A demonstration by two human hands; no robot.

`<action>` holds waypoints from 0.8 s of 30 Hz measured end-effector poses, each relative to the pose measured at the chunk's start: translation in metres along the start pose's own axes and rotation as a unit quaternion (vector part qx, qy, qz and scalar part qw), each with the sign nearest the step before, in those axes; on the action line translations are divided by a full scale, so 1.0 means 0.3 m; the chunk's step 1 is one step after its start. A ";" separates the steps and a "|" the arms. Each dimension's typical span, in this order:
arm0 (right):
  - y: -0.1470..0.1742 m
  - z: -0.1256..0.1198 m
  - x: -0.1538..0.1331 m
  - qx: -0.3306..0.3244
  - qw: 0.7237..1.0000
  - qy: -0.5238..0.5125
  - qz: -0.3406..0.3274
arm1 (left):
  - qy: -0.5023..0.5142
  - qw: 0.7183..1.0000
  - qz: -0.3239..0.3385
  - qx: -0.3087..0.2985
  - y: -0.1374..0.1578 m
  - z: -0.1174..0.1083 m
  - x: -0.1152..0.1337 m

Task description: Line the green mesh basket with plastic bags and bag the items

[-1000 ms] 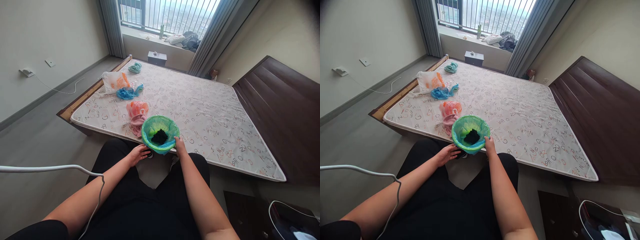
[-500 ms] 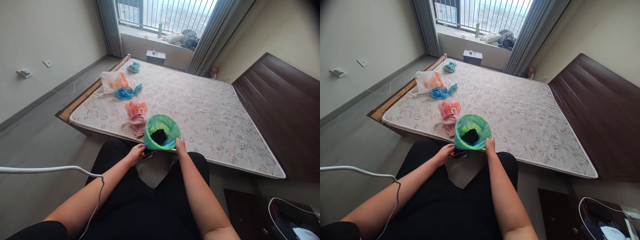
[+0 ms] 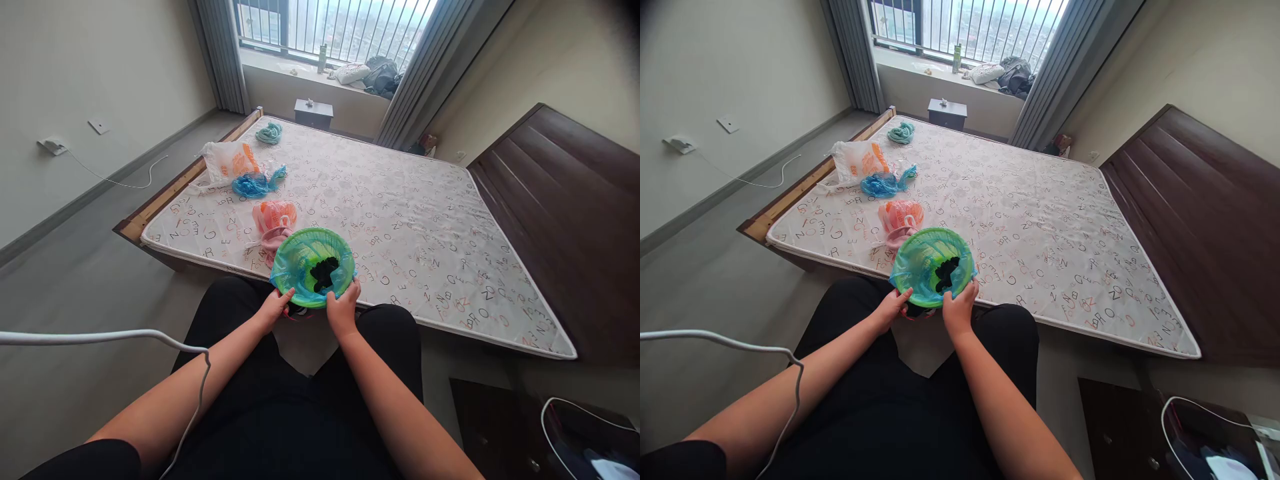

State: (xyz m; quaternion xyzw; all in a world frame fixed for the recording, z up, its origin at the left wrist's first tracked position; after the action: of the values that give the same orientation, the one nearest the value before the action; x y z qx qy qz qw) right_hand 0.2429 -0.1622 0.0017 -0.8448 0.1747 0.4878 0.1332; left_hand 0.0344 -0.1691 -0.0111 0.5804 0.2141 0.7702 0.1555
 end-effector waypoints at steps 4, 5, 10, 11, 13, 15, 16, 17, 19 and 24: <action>0.060 -0.006 -0.078 -0.032 0.988 0.004 -0.153 | -0.009 0.997 -0.060 0.049 -0.027 -0.027 -0.027; 0.046 -0.012 -0.084 -0.032 0.988 -0.011 -0.152 | -0.003 0.996 -0.068 0.053 -0.032 -0.033 -0.030; -0.141 -0.041 -0.021 -0.018 0.980 -0.178 0.090 | -0.027 0.995 -0.079 0.062 -0.037 -0.045 -0.030; -0.183 -0.046 -0.002 -0.046 0.969 -0.206 0.130 | -0.035 0.994 -0.079 0.062 -0.035 -0.045 -0.027; -0.250 -0.060 0.027 -0.129 0.949 -0.242 0.156 | -0.040 0.994 -0.079 0.058 -0.030 -0.041 -0.020; -0.288 -0.079 0.043 -0.193 0.938 -0.247 0.148 | -0.023 0.994 -0.087 0.067 -0.027 -0.039 -0.011; -0.296 -0.088 0.047 -0.209 0.936 -0.243 0.146 | -0.007 0.992 -0.095 0.077 -0.026 -0.038 -0.007; -0.297 -0.096 0.049 -0.217 0.934 -0.239 0.152 | 0.010 0.991 -0.105 0.086 -0.027 -0.038 -0.004; -0.283 -0.105 0.049 -0.239 0.926 -0.235 0.174 | 0.037 0.986 -0.128 0.101 -0.029 -0.039 0.001; -0.229 -0.083 0.026 -0.307 0.901 -0.256 0.171 | 0.057 0.980 -0.156 0.107 -0.033 -0.043 0.002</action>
State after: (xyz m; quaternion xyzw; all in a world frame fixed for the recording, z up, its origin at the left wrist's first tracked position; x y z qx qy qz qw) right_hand 0.2952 -0.1112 0.0109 -0.6471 0.1184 0.7317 -0.1785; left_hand 0.0219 -0.1621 -0.0188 0.5082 0.3918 0.7409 0.1982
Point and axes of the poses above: each hand's wrist, its own y-axis away from the middle knuckle, its own z-axis out of the palm, x = y × z, the point moved 1 cm from there along -y, towards the middle knuckle, and after that the axes turned 5 degrees about z, right-handed, at the moved point
